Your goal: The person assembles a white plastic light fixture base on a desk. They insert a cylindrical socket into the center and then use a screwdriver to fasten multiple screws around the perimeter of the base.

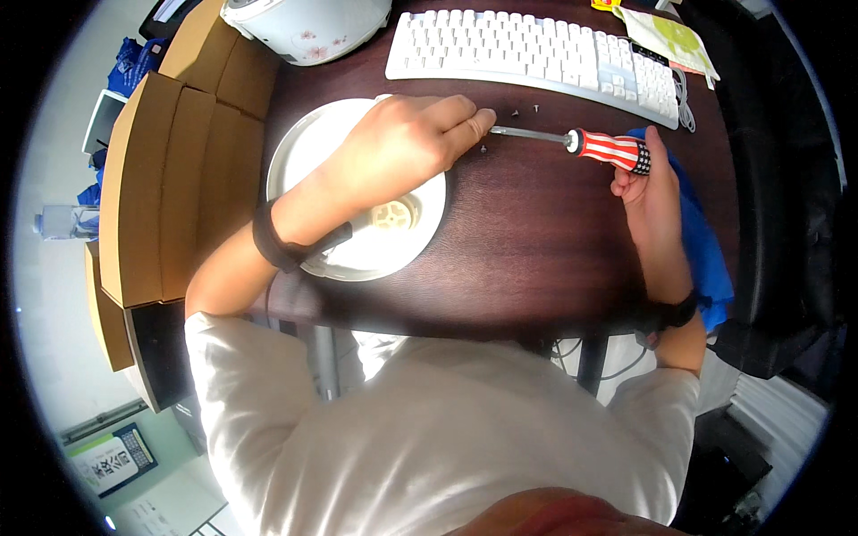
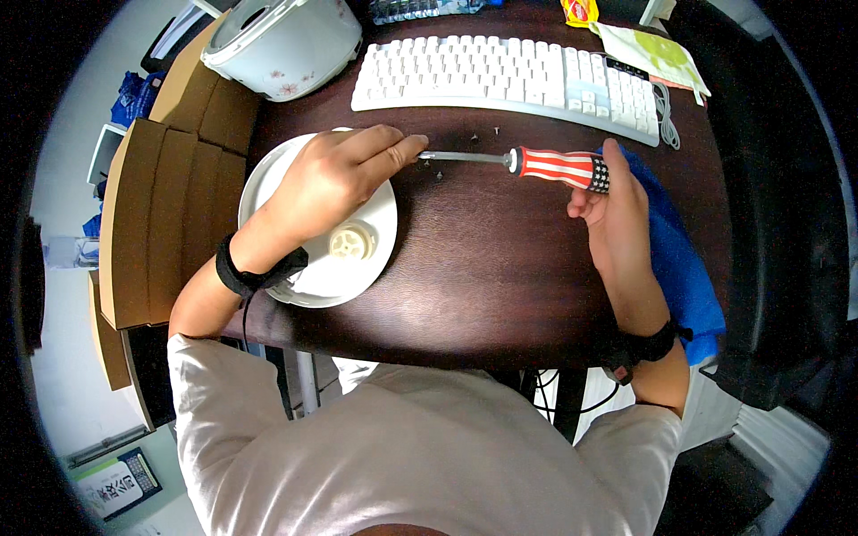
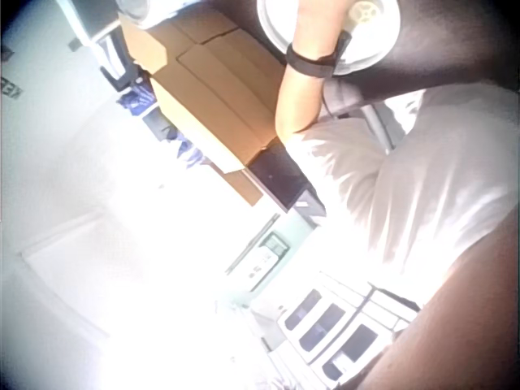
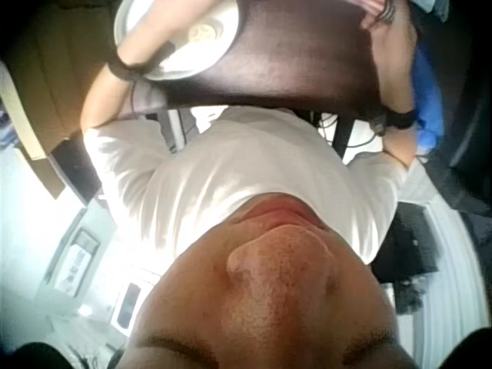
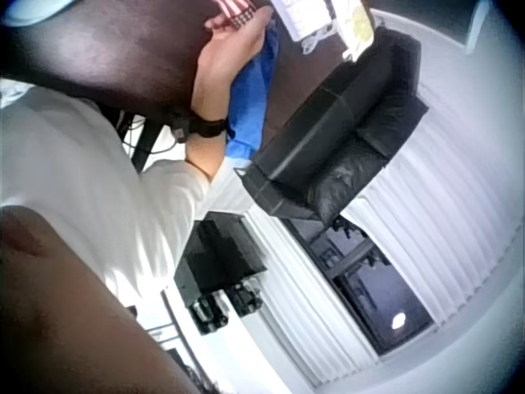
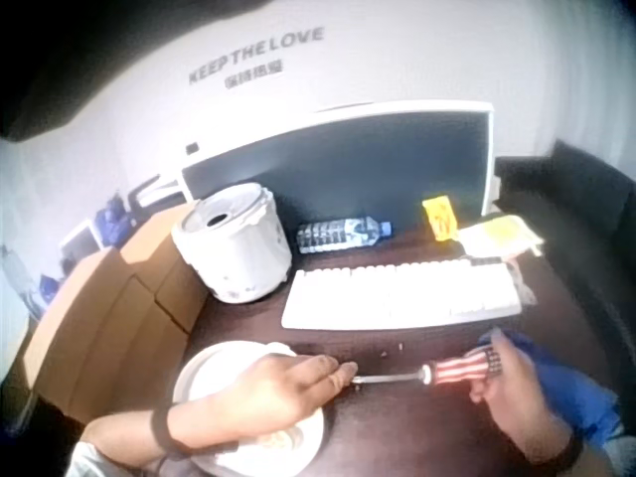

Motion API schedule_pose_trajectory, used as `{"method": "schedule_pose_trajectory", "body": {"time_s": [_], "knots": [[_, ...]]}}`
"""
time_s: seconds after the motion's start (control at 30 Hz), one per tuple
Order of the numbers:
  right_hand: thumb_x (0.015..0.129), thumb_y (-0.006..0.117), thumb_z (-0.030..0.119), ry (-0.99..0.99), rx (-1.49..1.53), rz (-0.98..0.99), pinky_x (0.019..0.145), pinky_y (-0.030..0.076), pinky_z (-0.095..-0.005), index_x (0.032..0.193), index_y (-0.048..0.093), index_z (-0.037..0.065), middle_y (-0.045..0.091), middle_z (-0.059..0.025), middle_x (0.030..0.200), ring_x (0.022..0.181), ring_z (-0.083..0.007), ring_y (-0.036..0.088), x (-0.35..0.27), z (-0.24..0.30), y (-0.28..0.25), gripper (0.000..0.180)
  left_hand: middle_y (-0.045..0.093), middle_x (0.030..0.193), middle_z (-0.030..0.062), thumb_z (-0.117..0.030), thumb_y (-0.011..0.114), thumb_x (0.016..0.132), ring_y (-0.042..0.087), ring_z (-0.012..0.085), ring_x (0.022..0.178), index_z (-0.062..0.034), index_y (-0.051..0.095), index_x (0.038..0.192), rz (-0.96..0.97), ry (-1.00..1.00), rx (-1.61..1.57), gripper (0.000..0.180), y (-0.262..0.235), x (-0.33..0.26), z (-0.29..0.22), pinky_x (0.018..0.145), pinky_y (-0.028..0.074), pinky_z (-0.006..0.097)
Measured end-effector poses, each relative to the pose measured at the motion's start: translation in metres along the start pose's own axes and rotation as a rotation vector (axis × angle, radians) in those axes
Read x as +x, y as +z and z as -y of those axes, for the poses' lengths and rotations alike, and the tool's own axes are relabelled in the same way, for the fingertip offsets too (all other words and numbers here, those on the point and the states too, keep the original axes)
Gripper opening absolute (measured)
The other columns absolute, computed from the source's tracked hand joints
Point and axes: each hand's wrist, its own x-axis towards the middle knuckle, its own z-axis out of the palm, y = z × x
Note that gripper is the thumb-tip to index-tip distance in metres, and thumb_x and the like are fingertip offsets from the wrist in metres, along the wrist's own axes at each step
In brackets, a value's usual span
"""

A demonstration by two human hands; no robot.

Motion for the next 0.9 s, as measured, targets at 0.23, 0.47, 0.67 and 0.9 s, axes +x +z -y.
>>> {"method": "schedule_pose_trajectory", "body": {"time_s": [0.23, 0.47, 0.67, 0.9], "knots": [[0.090, 0.052, 0.033, 0.025, 0.045, -0.022, 0.047, 0.043, -0.0250, 0.079, 0.057, 0.007, 0.057, -0.0028, 0.061, 0.049, -0.0091, 0.051, -0.004, 0.001, 0.006, 0.029, 0.059, 0.085, 0.0081, -0.002, 0.061, 0.070, 0.059, 0.0222, 0.065, -0.0033, 0.061, 0.107, 0.009, 0.013, 0.051, 0.037, 0.000, 0.001, 0.001, 0.057, 0.050, 0.031], [0.088, 0.053, 0.034, 0.131, 0.027, 0.174, 0.042, 0.044, -0.0269, 0.079, 0.056, 0.006, 0.055, -0.0034, 0.059, 0.042, -0.0104, 0.049, -0.007, 0.006, 0.000, 0.030, 0.060, 0.081, 0.0115, 0.001, 0.062, 0.074, 0.060, 0.0235, 0.066, -0.0014, 0.063, 0.103, -0.067, -0.114, -0.188, 0.029, 0.000, 0.001, 0.011, 0.057, 0.048, 0.031], [0.087, 0.053, 0.029, 0.033, -0.061, 0.336, 0.039, 0.042, -0.0258, 0.087, 0.054, 0.004, 0.056, -0.0058, 0.064, 0.047, -0.0119, 0.053, -0.012, 0.007, 0.005, 0.025, 0.063, 0.084, 0.0117, -0.001, 0.062, 0.076, 0.062, 0.0242, 0.068, -0.0017, 0.064, 0.097, 0.005, -0.200, -0.294, 0.021, -0.007, -0.002, 0.018, 0.059, 0.050, 0.031], [0.086, 0.054, 0.020, -0.129, -0.238, 0.489, 0.049, 0.045, -0.0236, 0.102, 0.048, 0.002, 0.056, -0.0073, 0.072, 0.059, -0.0108, 0.055, -0.019, 0.006, 0.006, 0.025, 0.059, 0.071, 0.0059, -0.004, 0.059, 0.083, 0.053, 0.0065, 0.054, 0.0041, 0.064, 0.096, 0.152, -0.382, -0.598, 0.016, -0.016, -0.007, 0.027, 0.047, 0.042, 0.020]]}}
